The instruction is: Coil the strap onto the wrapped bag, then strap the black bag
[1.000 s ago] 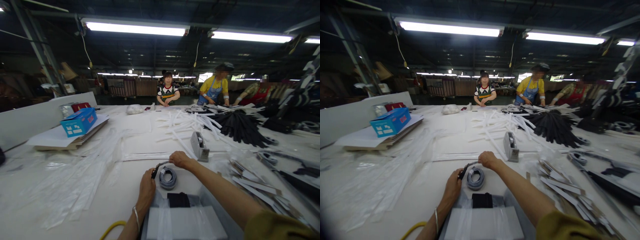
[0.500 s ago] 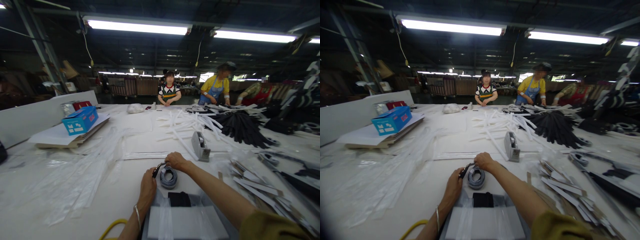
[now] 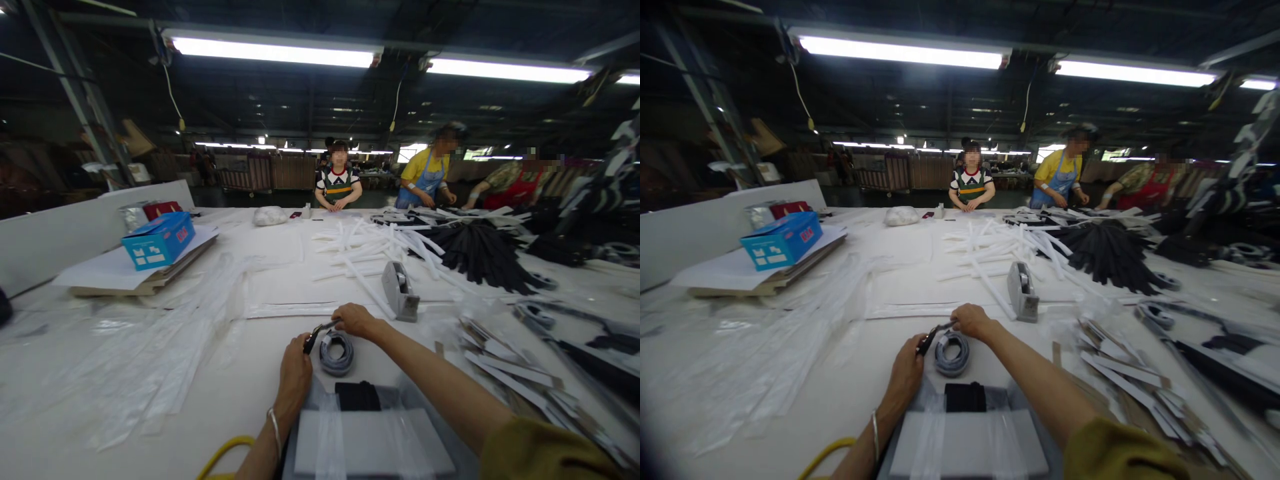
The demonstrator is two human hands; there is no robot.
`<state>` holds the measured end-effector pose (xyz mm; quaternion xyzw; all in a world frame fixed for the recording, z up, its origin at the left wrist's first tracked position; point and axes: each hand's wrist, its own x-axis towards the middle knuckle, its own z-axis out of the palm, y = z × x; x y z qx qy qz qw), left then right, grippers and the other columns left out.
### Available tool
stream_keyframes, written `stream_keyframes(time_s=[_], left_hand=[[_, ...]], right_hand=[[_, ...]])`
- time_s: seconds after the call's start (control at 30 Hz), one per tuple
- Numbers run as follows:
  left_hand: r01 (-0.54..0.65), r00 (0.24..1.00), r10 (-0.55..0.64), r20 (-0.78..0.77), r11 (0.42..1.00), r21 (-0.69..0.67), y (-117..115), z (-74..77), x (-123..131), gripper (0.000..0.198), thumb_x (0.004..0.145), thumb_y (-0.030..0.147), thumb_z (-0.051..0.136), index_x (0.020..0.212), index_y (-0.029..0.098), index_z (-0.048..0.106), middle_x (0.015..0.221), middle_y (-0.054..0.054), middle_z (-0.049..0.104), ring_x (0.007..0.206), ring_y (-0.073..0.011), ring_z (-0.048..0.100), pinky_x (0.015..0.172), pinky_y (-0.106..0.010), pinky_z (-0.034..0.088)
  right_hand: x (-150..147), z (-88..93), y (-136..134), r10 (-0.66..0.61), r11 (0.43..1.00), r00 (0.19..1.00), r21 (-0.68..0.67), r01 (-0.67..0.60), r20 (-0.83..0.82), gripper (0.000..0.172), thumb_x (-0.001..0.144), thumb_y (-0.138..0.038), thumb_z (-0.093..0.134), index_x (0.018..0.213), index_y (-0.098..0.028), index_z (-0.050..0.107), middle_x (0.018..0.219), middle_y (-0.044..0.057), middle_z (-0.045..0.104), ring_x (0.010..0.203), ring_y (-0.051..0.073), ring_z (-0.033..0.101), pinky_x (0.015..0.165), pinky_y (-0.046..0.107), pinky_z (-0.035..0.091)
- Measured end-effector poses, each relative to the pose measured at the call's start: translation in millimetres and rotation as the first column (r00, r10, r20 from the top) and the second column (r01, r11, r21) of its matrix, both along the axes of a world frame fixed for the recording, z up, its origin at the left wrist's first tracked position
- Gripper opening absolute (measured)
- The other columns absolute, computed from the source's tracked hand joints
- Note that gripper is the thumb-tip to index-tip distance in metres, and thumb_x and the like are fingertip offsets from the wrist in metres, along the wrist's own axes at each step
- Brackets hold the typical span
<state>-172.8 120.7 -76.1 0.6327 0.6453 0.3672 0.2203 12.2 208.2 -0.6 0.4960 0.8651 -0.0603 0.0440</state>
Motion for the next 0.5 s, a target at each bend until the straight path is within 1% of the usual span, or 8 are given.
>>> stream_keyframes(time_s=[0.07, 0.17, 0.3, 0.37, 0.4, 0.47, 0.5], left_hand=[[0.004, 1.0, -0.004, 0.008, 1.0, -0.007, 0, 1.3, 0, 0.055, 0.068, -0.006, 0.039, 0.112, 0.017, 0.061, 0.112, -0.006, 0.067, 0.108, -0.0181, 0.058, 0.102, -0.03, 0.041], [0.008, 1.0, -0.007, 0.028, 1.0, -0.019, -1, 3.6, 1, 0.056, 0.067, -0.006, 0.039, 0.112, 0.017, 0.061, 0.112, -0.007, 0.067, 0.108, -0.0181, 0.058, 0.101, -0.03, 0.04], [0.009, 0.997, -0.007, 0.08, 0.999, -0.031, -4, 7.7, 0, 0.056, 0.066, -0.006, 0.038, 0.113, 0.017, 0.06, 0.112, -0.007, 0.066, 0.109, -0.0182, 0.057, 0.102, -0.031, 0.039], [0.022, 0.992, -0.016, 0.126, 0.999, -0.049, -3, 11.3, -1, 0.05, 0.069, -0.003, 0.04, 0.111, 0.017, 0.06, 0.112, -0.008, 0.066, 0.107, -0.0188, 0.058, 0.101, -0.032, 0.04], [0.034, 0.987, -0.024, 0.157, 0.997, -0.064, -1, 13.6, -2, 0.044, 0.073, 0.002, 0.043, 0.11, 0.017, 0.06, 0.111, -0.008, 0.066, 0.106, -0.0194, 0.058, 0.099, -0.032, 0.042], [0.07, 0.972, -0.045, 0.231, 0.992, -0.103, 7, 19.1, -5, 0.031, 0.083, 0.018, 0.046, 0.111, 0.017, 0.059, 0.112, -0.009, 0.066, 0.102, -0.0202, 0.061, 0.094, -0.032, 0.045], [0.099, 0.96, -0.061, 0.275, 0.987, -0.127, 12, 21.9, -6, 0.031, 0.088, 0.028, 0.044, 0.112, 0.017, 0.059, 0.112, -0.009, 0.067, 0.099, -0.0202, 0.063, 0.091, -0.033, 0.047]], right_hand=[[2, -0.6, 0, -0.015, 1.0, 1.0, 0.0, 0.015, 0.013, 0.025, 0.085, -0.03, 0.058, 0.105, -0.029, 0.074, 0.105, 0.004, 0.074, 0.1, 0.023, 0.066, 0.078, 0.029, 0.048], [-3, -2.1, -1, -0.01, 1.0, 1.0, 0.011, 0.01, 0.018, 0.024, 0.087, -0.03, 0.057, 0.104, -0.029, 0.074, 0.103, 0.005, 0.074, 0.098, 0.023, 0.067, 0.078, 0.029, 0.048], [-8, -1.6, -4, 0.031, 0.998, 1.0, 0.06, -0.031, 0.004, 0.022, 0.089, -0.029, 0.056, 0.1, -0.025, 0.075, 0.103, 0.007, 0.074, 0.097, 0.023, 0.066, 0.08, 0.03, 0.046], [-6, -0.9, -5, 0.064, 0.993, 0.998, 0.097, -0.062, -0.016, 0.023, 0.091, -0.028, 0.054, 0.098, -0.024, 0.074, 0.103, 0.008, 0.074, 0.098, 0.023, 0.065, 0.084, 0.032, 0.045], [-4, -0.8, -6, 0.079, 0.99, 0.996, 0.116, -0.075, -0.03, 0.023, 0.092, -0.027, 0.052, 0.098, -0.023, 0.074, 0.103, 0.008, 0.074, 0.099, 0.023, 0.065, 0.086, 0.033, 0.044], [1, -1.5, -8, 0.106, 0.984, 0.992, 0.149, -0.095, -0.066, 0.024, 0.093, -0.026, 0.05, 0.1, -0.023, 0.074, 0.104, 0.008, 0.073, 0.1, 0.022, 0.064, 0.089, 0.033, 0.042], [3, -2.2, -9, 0.118, 0.981, 0.989, 0.163, -0.102, -0.088, 0.025, 0.094, -0.027, 0.05, 0.101, -0.024, 0.073, 0.104, 0.007, 0.073, 0.101, 0.022, 0.064, 0.09, 0.033, 0.041]])
